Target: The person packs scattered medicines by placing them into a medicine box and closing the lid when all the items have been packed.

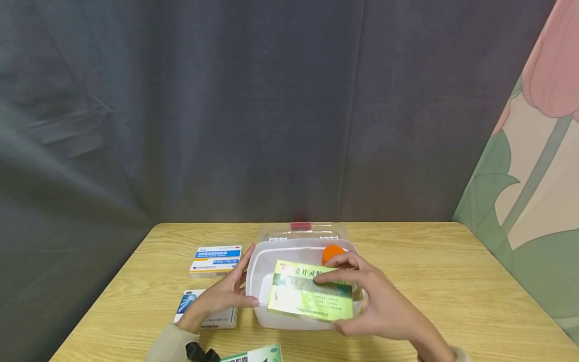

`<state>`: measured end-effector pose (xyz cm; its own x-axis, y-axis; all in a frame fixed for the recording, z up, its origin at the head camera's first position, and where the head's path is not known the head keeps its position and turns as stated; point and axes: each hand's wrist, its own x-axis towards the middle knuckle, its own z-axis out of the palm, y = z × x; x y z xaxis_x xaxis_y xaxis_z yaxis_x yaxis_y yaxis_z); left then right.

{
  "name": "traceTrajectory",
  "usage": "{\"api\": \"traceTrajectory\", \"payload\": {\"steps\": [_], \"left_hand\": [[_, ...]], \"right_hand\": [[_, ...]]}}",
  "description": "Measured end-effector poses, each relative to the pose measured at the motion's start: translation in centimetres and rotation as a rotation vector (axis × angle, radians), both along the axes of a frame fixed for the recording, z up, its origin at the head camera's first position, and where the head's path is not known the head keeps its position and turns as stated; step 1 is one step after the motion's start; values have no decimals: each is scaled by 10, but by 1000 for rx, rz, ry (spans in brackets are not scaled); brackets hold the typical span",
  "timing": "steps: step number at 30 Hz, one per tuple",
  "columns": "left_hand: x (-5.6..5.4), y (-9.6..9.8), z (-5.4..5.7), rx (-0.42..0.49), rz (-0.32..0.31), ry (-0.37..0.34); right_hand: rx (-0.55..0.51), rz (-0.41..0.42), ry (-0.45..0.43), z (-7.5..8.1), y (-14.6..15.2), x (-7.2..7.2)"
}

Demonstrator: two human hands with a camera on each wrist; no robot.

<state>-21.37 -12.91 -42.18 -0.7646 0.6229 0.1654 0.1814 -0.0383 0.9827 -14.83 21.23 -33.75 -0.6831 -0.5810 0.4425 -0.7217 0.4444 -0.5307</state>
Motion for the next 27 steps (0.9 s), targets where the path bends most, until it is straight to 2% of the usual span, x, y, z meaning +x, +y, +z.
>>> {"api": "traceTrajectory", "payload": {"steps": [7, 22, 27], "left_hand": [[0, 0, 0, -7, 2, 4], [1, 0, 1, -19, 15, -14], [1, 0, 1, -18, 18, -23]], "right_hand": [[-14, 6, 8, 3, -4, -6], [-25, 13, -45, 9, -10, -18], [-44, 42, -2, 8, -12, -23]]}}
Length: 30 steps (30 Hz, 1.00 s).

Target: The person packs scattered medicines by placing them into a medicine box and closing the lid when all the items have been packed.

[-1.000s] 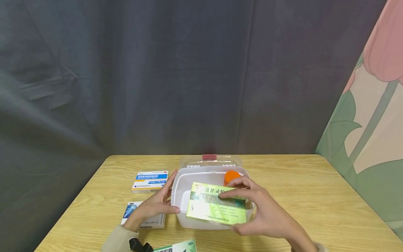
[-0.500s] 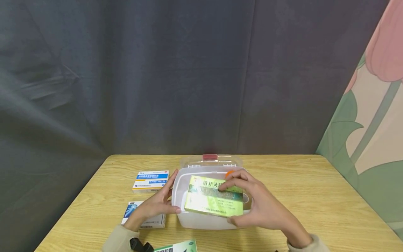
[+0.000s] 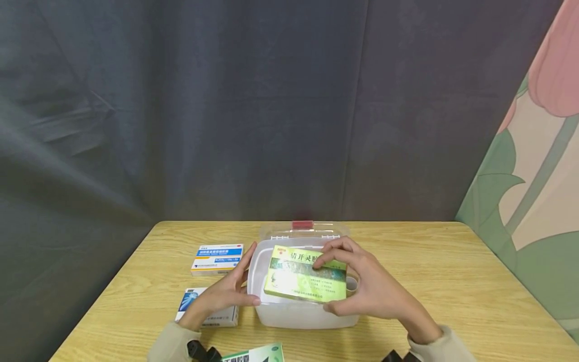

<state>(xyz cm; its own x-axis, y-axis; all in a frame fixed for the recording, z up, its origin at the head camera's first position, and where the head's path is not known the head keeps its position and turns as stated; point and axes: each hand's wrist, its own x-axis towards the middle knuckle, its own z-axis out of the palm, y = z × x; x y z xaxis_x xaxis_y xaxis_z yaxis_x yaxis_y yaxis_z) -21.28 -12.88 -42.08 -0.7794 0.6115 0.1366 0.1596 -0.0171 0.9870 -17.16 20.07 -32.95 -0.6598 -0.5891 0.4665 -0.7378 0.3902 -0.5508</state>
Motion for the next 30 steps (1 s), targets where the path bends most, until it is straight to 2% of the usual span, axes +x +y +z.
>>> {"api": "traceTrajectory", "payload": {"steps": [4, 14, 30], "left_hand": [[0, 0, -1, -3, 1, 3], [0, 0, -1, 3, -3, 4], [-1, 0, -2, 6, -6, 11]], "right_hand": [[-8, -4, 12, 1, -2, -2], [23, -48, -50, 2, -2, -13], [-19, -69, -141, -9, -9, -30]]}}
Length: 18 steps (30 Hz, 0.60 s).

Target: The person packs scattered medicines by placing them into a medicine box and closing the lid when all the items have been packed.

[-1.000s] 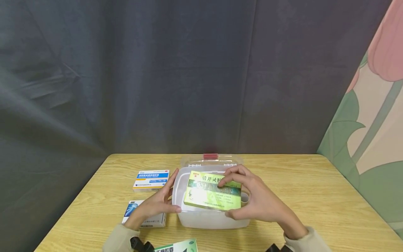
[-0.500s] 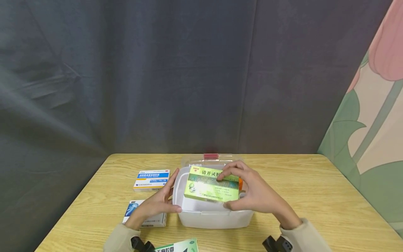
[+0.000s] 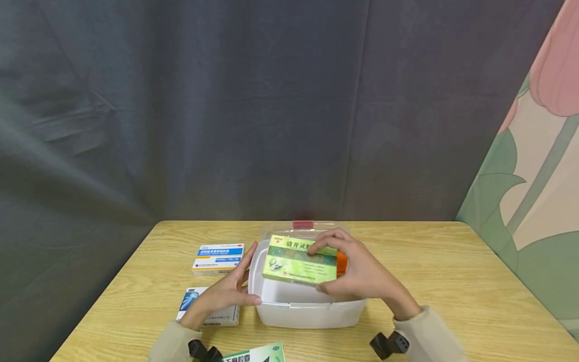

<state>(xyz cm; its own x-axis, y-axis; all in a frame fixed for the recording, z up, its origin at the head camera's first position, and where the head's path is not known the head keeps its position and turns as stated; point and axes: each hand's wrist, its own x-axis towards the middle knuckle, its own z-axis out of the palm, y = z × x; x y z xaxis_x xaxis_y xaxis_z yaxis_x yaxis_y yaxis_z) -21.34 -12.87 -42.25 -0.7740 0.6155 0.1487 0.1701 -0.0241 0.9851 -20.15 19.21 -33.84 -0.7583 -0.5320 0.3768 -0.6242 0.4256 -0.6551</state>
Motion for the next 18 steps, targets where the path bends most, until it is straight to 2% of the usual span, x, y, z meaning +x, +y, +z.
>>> {"api": "traceTrajectory", "payload": {"steps": [13, 18], "left_hand": [[0, 0, 1, -18, 6, -6], [0, 0, 0, -20, 10, 1]], "right_hand": [[5, 8, 13, -9, -4, -10], [32, 8, -17, -14, -7, -13]]}}
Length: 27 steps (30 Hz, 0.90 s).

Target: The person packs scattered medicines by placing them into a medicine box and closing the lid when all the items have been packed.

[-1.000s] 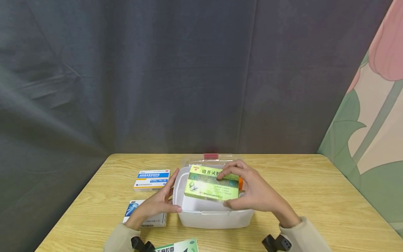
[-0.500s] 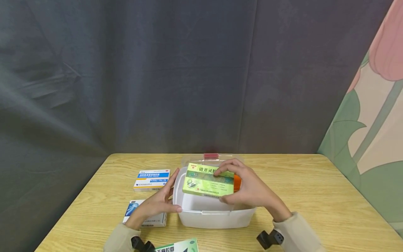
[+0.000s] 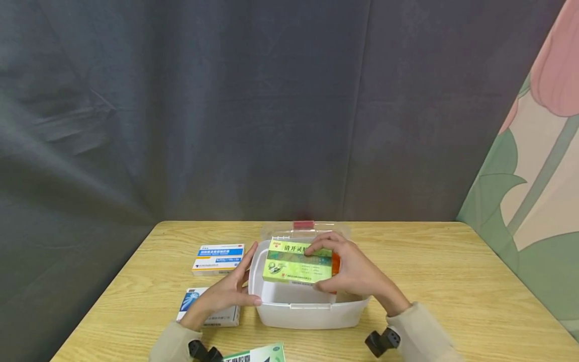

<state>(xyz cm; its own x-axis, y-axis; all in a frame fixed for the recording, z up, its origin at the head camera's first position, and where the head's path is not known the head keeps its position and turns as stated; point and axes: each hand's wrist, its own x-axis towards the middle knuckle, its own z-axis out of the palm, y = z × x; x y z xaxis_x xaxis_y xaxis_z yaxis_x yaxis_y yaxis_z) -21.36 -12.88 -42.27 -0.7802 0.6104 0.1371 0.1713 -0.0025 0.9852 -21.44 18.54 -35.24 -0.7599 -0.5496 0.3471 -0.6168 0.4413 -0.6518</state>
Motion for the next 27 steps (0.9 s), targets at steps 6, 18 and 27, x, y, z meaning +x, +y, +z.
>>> {"api": "traceTrajectory", "payload": {"steps": [6, 18, 27], "left_hand": [[0, -1, -2, 10, -8, 31], [0, -1, -2, 18, -10, 28], [1, 0, -1, 10, -7, 4]], "right_hand": [[30, 6, -5, -6, -4, -3], [159, -51, 77, -9, -18, -6], [154, 9, 30, -10, -31, -8]]}}
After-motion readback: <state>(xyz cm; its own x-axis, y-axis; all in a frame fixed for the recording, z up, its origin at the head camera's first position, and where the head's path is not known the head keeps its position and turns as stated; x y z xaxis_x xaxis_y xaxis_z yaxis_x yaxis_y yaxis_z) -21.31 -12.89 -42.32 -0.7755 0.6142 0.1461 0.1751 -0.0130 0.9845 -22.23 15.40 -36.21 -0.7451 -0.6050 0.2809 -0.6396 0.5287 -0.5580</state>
